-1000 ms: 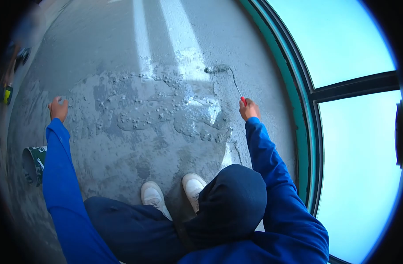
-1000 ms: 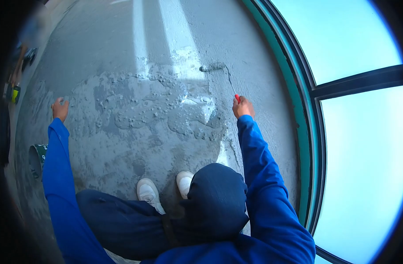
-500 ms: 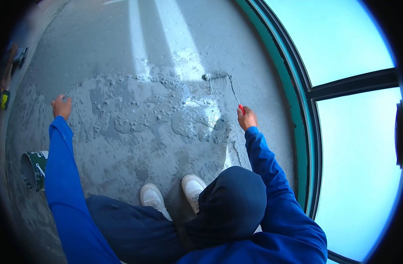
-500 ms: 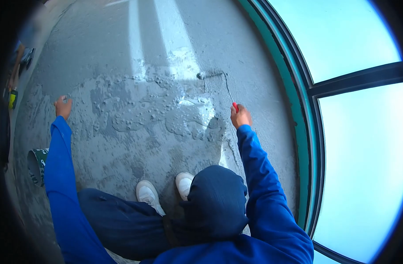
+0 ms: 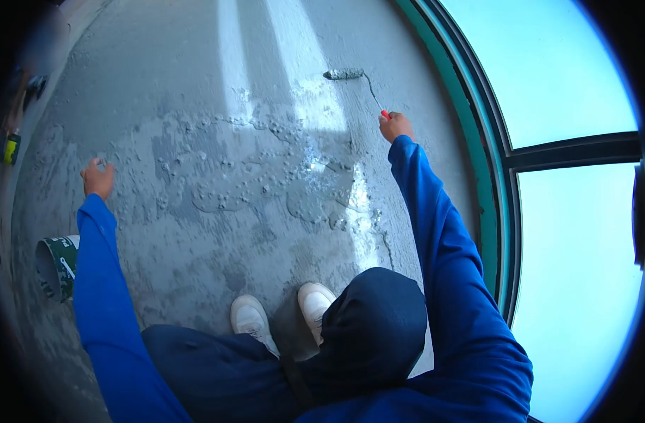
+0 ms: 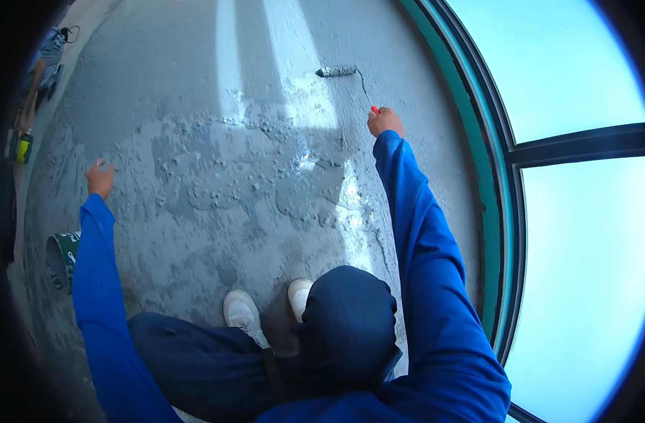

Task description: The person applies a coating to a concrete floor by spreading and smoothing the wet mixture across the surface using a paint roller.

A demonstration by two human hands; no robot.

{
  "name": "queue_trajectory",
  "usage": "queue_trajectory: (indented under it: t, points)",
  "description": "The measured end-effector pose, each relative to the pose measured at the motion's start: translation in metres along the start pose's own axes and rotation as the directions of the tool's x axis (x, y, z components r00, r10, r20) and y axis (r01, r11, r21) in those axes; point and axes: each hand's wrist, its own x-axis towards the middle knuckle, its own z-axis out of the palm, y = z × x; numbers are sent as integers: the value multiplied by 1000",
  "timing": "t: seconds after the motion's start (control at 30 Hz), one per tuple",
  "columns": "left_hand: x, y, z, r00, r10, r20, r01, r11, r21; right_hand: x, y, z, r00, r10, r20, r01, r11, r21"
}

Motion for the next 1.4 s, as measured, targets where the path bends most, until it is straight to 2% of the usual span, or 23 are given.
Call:
queue_trajectory:
  t: [0.03,0.17,0.3,0.47,0.57,0.63,0.73,0.9,1.0,1.13,1.27,1.4]
  points:
    - [2,-3,3,1000,15,-3,-15,1000,3,-10,9,-5,1000,-23,-4,23,999,-32]
    - [13,-7,5,997,75,-12,-75,997,4,-78,61,-20,997,78,14,-77,995,-58]
    - [11,13,-3,990,141,-21,-141,990,15,-150,124,-31,997,72,-38,-74,996,-55]
    - [8,28,-9,988,156,-23,-157,987,-36,-233,176,-57,992,129,-6,-129,990,-58]
    - [-6,39,-18,990,136,-29,-137,990,-32,-256,210,-59,998,58,-18,-57,997,54]
    - [-12,41,-21,993,119,-16,-119,993,-25,-259,208,-61,996,92,-13,-91,993,73]
    - [1,29,-15,991,131,-10,-131,991,-16,-234,195,-55,994,108,-15,-107,993,53]
    - [7,8,-16,983,173,-54,-170,984,52,-134,146,-28,998,63,-24,-63,997,35]
    - [-4,7,-26,995,85,-60,-86,996,-1,-67,110,-12,999,12,-50,-10,999,51]
    - [2,-13,-21,994,90,-69,-89,996,16,-1,54,-19,999,9,49,-13,997,81]
    - [-2,-18,-21,996,73,-59,-72,997,13,34,18,-13,1000,-2,23,0,997,73]
    - [-10,-11,-25,996,88,-36,-85,994,64,22,30,-11,1000,-23,14,23,999,38]
